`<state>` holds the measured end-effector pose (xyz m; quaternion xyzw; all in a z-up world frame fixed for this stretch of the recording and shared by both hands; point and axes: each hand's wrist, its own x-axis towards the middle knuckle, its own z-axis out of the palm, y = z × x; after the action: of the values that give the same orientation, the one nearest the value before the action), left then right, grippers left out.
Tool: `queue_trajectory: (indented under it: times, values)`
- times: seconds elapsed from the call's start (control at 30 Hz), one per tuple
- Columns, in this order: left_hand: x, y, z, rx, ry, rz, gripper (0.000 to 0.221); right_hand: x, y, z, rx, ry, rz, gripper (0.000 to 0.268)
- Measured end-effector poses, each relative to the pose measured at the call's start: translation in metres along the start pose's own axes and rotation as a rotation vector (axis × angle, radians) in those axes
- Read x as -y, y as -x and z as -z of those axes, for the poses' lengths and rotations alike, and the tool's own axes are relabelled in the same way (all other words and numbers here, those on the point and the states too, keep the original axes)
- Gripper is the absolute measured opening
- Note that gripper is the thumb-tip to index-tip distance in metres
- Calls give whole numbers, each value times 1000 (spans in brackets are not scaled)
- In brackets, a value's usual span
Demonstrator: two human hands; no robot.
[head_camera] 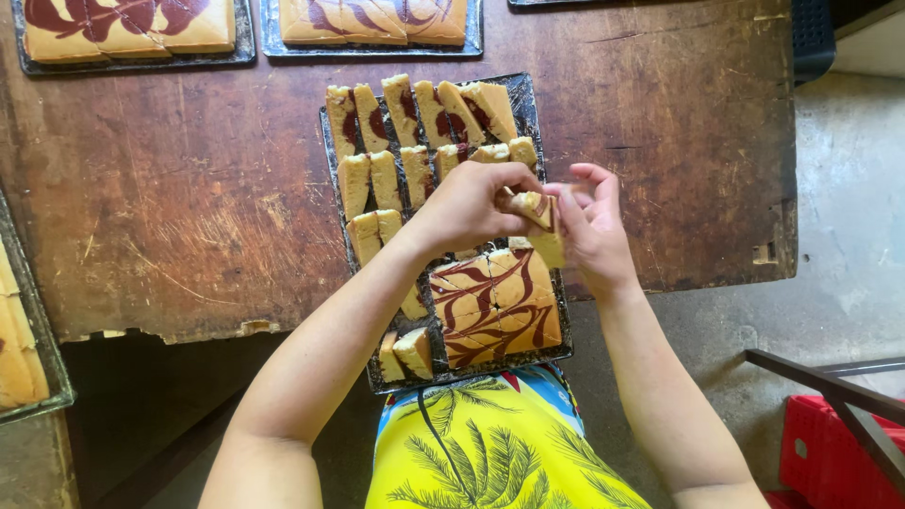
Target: The person separates pre-cut rectangular cake slices from large sheets on metal trays by hand, arranging the slices upright in tight rows on a smaller tray.
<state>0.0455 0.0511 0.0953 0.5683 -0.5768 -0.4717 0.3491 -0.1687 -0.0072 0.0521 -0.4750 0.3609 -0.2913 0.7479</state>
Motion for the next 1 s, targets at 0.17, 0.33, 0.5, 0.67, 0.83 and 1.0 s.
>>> queue_trajectory:
  times: [0.17, 0.33, 0.5, 0.67, 0.83, 1.0]
  values:
    - [17, 6, -4, -169, -389, -53, 34, -40, -25, 11, -206, 762, 43, 42]
    - [39, -4, -9, -160, -664, -20, 29, -80, -39, 8, -164, 1134, -82, 52]
    - [56, -12, -19, -142, -687, 25, 30, -89, -44, 10, -149, 1266, -73, 54]
    - [67, -18, -34, -69, -715, 138, 22, -67, -26, 20, -156, 1050, -79, 59]
    - [90, -28, -50, -17, -739, 173, 12, -68, -24, 30, 0, 847, 243, 56]
    - [102, -30, -52, -24, -743, 140, 13, -75, -27, 26, -38, 1065, 25, 54]
